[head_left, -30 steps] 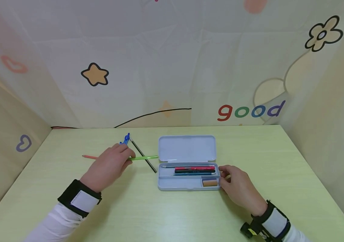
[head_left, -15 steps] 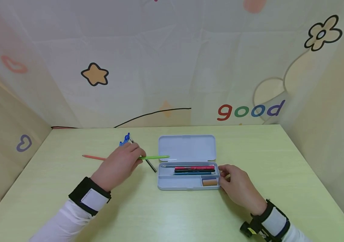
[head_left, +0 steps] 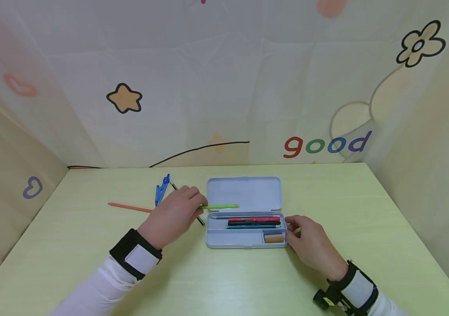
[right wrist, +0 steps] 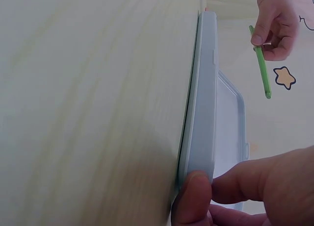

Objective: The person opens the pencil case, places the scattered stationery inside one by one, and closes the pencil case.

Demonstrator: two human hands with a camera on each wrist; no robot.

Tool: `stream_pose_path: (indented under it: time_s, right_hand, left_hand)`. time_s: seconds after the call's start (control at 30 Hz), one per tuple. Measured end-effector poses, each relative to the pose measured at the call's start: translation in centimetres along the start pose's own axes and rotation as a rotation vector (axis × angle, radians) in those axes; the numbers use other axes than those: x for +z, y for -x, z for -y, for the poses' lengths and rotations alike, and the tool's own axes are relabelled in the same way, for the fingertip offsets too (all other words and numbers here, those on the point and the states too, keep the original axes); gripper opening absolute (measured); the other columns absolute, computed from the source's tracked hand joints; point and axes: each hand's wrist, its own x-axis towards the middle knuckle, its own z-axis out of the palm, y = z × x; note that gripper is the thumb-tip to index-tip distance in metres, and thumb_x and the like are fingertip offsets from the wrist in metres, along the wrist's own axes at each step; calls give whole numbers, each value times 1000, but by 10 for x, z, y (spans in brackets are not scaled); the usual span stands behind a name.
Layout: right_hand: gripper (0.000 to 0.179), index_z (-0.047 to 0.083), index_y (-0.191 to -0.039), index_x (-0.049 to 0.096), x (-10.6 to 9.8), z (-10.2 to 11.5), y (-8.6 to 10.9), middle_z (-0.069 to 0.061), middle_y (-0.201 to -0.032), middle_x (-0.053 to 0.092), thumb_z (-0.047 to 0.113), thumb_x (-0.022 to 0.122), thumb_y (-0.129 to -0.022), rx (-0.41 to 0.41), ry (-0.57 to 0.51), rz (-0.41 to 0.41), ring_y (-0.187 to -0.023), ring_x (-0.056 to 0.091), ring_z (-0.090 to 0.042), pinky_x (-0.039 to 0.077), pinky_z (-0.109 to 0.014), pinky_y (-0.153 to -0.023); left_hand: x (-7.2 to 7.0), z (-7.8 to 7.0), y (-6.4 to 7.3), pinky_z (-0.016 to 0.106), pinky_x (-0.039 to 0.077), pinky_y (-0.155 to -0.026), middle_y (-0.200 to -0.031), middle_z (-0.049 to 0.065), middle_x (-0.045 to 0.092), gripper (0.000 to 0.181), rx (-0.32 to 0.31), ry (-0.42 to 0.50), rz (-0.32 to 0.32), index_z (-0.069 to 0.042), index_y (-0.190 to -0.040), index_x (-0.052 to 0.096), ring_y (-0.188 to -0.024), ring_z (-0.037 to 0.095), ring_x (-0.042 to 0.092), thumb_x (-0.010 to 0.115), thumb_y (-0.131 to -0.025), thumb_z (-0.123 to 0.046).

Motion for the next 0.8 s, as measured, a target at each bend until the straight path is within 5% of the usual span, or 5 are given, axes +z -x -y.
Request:
stream_pose_path:
  time_s: [0.8]
  right_hand:
    - [42,-9,-139,59,-1,1,-1,-10,-104,62,3,67,-100,13,1,15,-85,58,-21,54,-28,-66]
  left_hand:
    - [25,-32,-36,32,55,-87,-107,3,66,14,63,5,24,-10,-111,75,-98,21,58,79,-97,-11]
